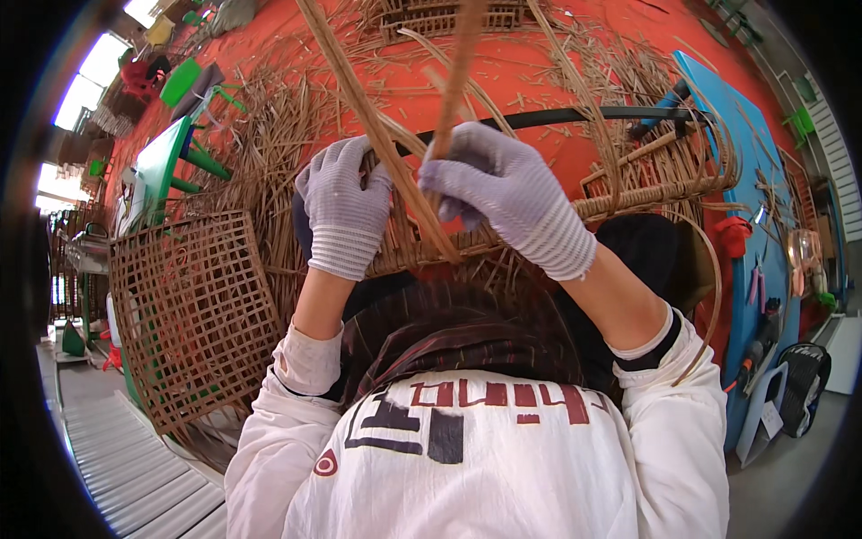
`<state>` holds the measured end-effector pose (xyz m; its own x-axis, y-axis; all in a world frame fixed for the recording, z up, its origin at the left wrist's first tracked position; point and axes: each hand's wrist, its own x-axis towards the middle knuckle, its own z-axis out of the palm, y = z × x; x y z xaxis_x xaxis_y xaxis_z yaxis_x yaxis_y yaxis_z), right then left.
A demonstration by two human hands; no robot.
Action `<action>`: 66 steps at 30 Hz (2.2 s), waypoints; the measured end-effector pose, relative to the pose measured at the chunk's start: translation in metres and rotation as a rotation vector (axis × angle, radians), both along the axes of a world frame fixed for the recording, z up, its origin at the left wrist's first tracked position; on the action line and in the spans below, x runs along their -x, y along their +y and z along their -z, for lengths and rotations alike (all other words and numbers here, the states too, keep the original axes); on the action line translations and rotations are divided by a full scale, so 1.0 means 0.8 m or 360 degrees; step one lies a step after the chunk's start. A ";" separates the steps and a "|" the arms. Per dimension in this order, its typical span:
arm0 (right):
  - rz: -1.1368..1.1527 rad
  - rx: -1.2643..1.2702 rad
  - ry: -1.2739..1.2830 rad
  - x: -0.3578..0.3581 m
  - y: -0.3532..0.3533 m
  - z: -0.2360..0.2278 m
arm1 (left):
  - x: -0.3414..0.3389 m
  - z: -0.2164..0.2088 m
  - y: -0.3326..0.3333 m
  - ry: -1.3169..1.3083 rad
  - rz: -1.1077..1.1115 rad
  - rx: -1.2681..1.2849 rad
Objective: Assembling and weaving a bamboo basket frame using a pneumatic stapler and hand tools.
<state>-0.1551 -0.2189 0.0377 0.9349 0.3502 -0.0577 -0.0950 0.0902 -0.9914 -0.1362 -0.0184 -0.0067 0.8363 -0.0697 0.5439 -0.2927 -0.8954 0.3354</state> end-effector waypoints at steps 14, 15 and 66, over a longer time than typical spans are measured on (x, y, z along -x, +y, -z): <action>0.0044 0.0044 -0.0319 0.015 -0.015 -0.033 | 0.043 0.002 -0.006 0.0066 0.0164 0.0081; 0.0004 0.0055 -0.0381 0.011 -0.013 -0.033 | 0.043 0.001 -0.006 0.0076 0.0169 0.0080; 0.0005 0.0721 -0.0919 -0.066 0.000 -0.049 | 0.001 -0.019 0.006 0.0916 0.0224 0.0614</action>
<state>-0.1024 -0.2188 0.0770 0.8611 0.4063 0.3058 0.4533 -0.3408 -0.8236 -0.1373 -0.0138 0.0086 0.9957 -0.0895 0.0255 -0.0777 -0.6484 0.7573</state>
